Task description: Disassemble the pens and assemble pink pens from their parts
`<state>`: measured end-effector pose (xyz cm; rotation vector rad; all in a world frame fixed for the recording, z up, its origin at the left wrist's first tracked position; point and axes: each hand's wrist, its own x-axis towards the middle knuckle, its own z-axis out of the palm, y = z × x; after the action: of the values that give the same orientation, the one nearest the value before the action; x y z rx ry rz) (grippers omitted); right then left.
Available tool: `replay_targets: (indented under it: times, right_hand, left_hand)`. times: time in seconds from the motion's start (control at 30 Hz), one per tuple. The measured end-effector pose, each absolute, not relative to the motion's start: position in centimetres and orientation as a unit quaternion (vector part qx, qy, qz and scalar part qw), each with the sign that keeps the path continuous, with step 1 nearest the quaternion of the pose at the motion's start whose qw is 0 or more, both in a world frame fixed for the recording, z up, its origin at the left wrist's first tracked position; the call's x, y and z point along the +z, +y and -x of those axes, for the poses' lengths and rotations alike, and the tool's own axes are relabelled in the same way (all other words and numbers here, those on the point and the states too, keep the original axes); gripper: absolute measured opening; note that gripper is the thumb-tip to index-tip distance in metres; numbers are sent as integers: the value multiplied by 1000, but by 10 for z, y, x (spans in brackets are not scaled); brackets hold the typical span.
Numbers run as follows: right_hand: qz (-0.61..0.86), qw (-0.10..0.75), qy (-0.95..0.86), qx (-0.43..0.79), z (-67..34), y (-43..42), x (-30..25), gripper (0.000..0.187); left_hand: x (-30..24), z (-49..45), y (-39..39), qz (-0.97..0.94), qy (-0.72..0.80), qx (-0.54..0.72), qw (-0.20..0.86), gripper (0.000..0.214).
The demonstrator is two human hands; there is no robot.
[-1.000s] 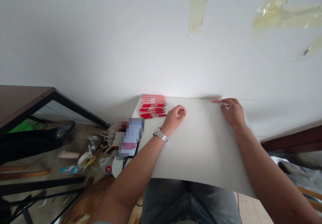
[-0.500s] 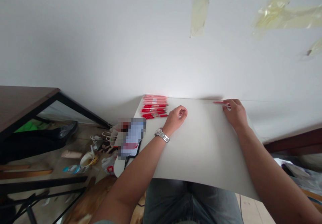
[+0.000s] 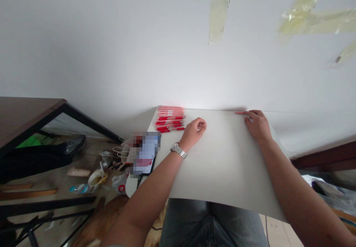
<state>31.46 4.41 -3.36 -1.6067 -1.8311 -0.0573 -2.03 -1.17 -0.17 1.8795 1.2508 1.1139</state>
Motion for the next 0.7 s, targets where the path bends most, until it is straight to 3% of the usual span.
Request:
replay_targets:
  times: [0.7]
  right_hand:
    - [613, 339, -713, -33, -313, 48, -38, 46]
  left_hand:
    - [-2, 20, -11, -710, 467, 423, 313, 10]
